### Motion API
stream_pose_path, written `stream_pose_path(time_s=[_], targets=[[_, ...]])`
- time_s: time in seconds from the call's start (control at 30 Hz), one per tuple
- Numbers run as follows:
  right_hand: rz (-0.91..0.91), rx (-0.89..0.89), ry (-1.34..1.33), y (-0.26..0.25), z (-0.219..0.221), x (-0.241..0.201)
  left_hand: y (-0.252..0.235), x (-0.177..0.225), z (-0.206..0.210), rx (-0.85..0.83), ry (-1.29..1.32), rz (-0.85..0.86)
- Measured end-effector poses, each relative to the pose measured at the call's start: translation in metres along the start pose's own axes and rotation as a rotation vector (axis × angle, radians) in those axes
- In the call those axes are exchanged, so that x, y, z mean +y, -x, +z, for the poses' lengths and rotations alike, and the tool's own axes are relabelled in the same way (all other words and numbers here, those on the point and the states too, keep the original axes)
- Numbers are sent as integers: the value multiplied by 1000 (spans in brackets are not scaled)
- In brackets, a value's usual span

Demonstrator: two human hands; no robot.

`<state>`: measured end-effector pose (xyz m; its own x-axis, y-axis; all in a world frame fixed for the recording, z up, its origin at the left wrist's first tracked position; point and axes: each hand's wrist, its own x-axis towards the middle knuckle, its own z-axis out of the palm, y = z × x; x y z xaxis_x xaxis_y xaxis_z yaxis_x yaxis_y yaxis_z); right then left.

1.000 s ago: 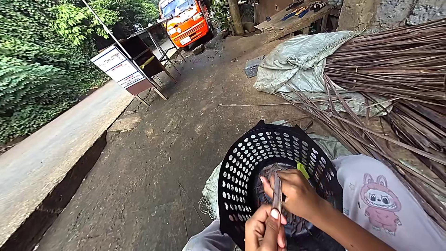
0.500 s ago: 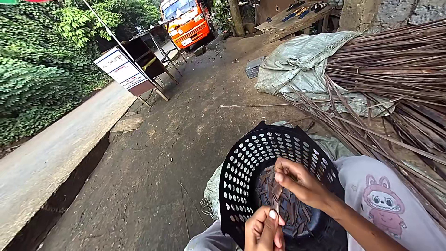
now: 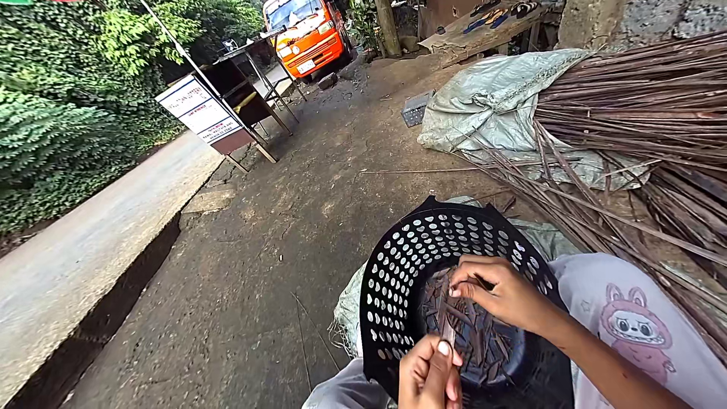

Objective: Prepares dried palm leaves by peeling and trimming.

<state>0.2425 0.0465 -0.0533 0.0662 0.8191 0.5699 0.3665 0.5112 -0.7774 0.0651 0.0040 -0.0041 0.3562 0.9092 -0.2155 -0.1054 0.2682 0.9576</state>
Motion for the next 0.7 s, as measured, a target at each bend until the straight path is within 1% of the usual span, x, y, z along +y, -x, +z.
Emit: stream_pose_path(time_s=[0.07,0.1,0.13,0.2,0.23,0.3,0.33,0.37,0.43,0.5,0.57,0.63,0.67,0.7], targets=[[46,49,109,-2,-3,4,1,-2,-1,1,0,-7],[119,45,145,-3,-7,5,1,-3,-3,1,12,-11],[224,7,154,-5,-11,3,1,-4,-5,2,25,-15],[438,-143,60,-8,-20,-5,2,-6,-7,9,37,-22],[480,-186,-5,-8,-20,-8,1,-6,-7,17,32,-24],[519,-223,-256,-6,-14,-14,-1,-6,-6,28,-49,-17],[531,-237,-396,-6,-11,-16,-3,-6,-6,32,-134,-2],[520,-258,-470,-6,-7,-17,-5,-6,-6,35,-260,21],[455,-326,-445,-9,-2,-14,-11,-4,-4,34,-574,94],[434,-406,-339,-18,-3,-11,-19,-3,-2,28,-817,168],[438,-439,-277,-23,-5,-8,-23,-5,-1,18,-920,194],[430,-398,-253,-26,-4,-3,-27,-10,-3,12,-947,193],[427,-399,-230,-27,-5,0,-28,-11,-5,17,-956,195],[431,-438,-194,-29,-6,2,-29,-13,-8,28,-965,201]])
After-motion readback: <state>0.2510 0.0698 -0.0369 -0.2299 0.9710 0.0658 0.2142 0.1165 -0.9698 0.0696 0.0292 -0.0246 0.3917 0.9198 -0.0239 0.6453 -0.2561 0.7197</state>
